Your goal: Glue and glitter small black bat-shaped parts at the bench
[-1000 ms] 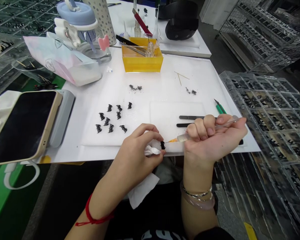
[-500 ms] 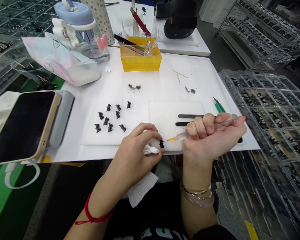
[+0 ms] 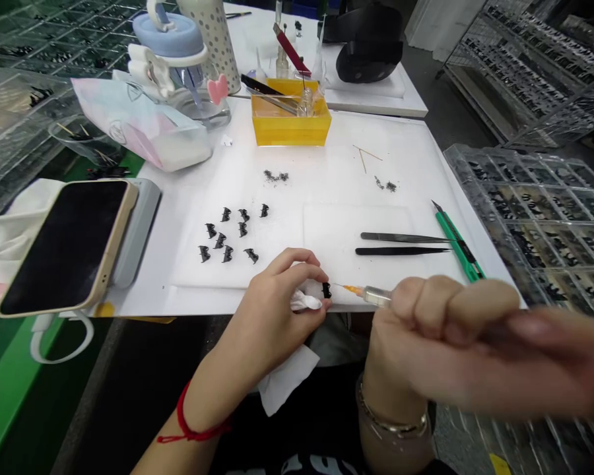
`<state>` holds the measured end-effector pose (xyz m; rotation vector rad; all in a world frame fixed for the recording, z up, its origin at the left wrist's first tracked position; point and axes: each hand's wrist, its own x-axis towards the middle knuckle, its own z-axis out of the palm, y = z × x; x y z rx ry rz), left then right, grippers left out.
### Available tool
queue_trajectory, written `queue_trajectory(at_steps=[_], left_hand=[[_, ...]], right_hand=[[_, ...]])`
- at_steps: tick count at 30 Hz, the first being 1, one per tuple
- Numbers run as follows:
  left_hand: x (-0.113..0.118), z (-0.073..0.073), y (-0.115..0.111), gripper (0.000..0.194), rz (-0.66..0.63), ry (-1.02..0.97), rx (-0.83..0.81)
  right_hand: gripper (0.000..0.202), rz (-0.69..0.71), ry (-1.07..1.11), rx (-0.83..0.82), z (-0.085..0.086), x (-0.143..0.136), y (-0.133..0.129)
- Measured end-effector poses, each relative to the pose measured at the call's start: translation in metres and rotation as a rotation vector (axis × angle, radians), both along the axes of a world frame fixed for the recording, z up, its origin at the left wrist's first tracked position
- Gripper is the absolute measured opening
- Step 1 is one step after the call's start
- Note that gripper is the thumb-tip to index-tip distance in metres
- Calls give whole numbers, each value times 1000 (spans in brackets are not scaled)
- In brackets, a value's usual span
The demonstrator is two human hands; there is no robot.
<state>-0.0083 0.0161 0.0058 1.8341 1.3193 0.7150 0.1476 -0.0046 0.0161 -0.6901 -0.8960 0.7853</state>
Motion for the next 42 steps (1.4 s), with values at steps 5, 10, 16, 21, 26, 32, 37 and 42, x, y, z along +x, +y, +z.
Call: queue_trajectory(at_steps=[5, 10, 16, 21, 26, 32, 37, 42], left_hand=[[-1, -1, 0, 18, -18, 1, -12], [-1, 0, 1, 19, -13, -6, -16], [-1, 0, 1, 18, -12, -5, -20], [-2, -1, 1, 19, -23, -9, -10], [-2, -1, 1, 19, -17, -8, -2], [-1, 0, 1, 18, -14, -2, -22], [-1, 0, 0, 19, -19, 2, -19], [0, 1, 1, 19, -18, 9, -9]], right_hand=[[52, -201, 468, -271, -1, 4, 32], [48, -201, 479, -345, -4, 0, 38], [47, -189, 455, -353, -6, -1, 38], [48, -192, 447, -385, -6, 0, 40], [49, -197, 445, -405, -5, -1, 40], [49, -210, 448, -408, -4, -1, 41], [48, -197, 447, -395, -5, -2, 39], [48, -196, 439, -402, -5, -3, 39]])
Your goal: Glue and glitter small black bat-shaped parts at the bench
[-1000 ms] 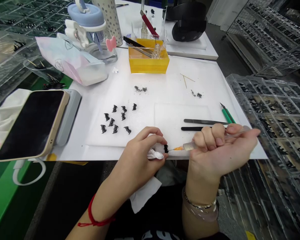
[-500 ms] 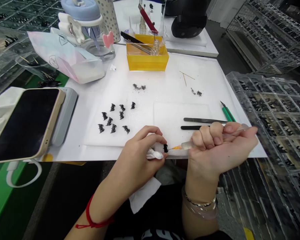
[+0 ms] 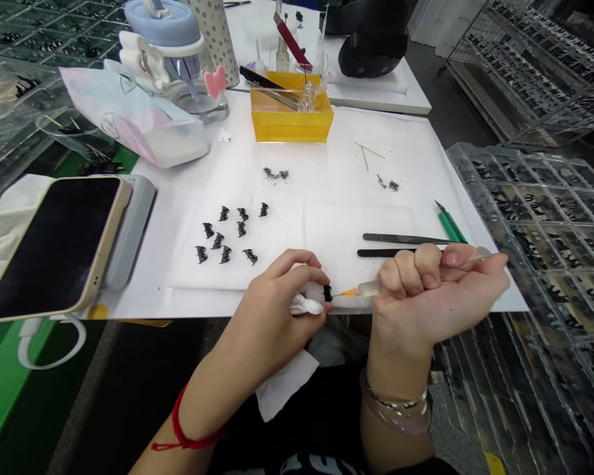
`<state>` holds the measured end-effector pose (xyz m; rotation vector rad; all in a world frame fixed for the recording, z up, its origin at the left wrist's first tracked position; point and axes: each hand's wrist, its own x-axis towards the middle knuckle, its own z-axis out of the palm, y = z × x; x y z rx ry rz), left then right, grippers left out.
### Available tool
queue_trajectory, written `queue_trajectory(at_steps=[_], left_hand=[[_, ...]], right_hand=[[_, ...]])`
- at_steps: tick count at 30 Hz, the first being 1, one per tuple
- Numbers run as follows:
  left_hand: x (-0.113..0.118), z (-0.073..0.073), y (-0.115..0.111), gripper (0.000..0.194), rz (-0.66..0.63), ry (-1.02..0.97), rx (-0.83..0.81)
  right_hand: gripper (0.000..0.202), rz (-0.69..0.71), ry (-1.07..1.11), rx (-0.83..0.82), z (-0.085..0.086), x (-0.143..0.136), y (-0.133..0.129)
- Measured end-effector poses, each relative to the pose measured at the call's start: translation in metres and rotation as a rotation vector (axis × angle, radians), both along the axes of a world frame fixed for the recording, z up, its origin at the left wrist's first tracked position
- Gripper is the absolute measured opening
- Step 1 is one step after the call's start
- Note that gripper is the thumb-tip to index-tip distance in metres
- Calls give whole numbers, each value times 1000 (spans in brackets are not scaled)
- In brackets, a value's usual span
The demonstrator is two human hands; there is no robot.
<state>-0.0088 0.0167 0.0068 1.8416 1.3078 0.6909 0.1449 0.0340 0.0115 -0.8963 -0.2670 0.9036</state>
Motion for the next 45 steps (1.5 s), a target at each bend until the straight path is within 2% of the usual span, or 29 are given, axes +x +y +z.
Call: queue_trajectory(at_steps=[9, 21, 28, 31, 33, 35, 37, 38, 39, 40, 43, 45], left_hand=[[-1, 1, -3, 18, 1, -1, -4], [1, 0, 0, 18, 4, -1, 0], [0, 2, -2, 18, 4, 28, -15], [-2, 2, 0, 17, -5, 43, 19], [-4, 4, 2, 15, -16, 59, 40], [-5, 8, 6, 13, -32, 81, 53], [-5, 14, 11, 13, -39, 106, 66], [-3, 16, 14, 14, -42, 119, 73], [-2, 19, 17, 15, -45, 132, 78], [0, 20, 21, 16, -48, 145, 84], [2, 22, 29, 19, -56, 175, 97], [0, 22, 31, 27, -44, 174, 116]], right_hand=[[46, 6, -35, 4, -2, 3, -1], [47, -4, 14, 14, 1, 2, -1], [45, 12, 42, 35, -3, -4, -3], [41, 22, 43, 70, 4, 6, -8], [38, -42, 16, 143, 17, 19, -12], [37, -199, -68, 279, 32, 29, -11], [36, -331, -252, 422, 43, 30, -1], [35, -337, -377, 462, 45, 27, 7], [33, -281, -511, 463, 44, 21, 17], [33, -139, -664, 394, 40, 15, 27], [29, 175, -855, 243, 24, 3, 53], [32, 312, -926, 167, 16, 7, 59]])
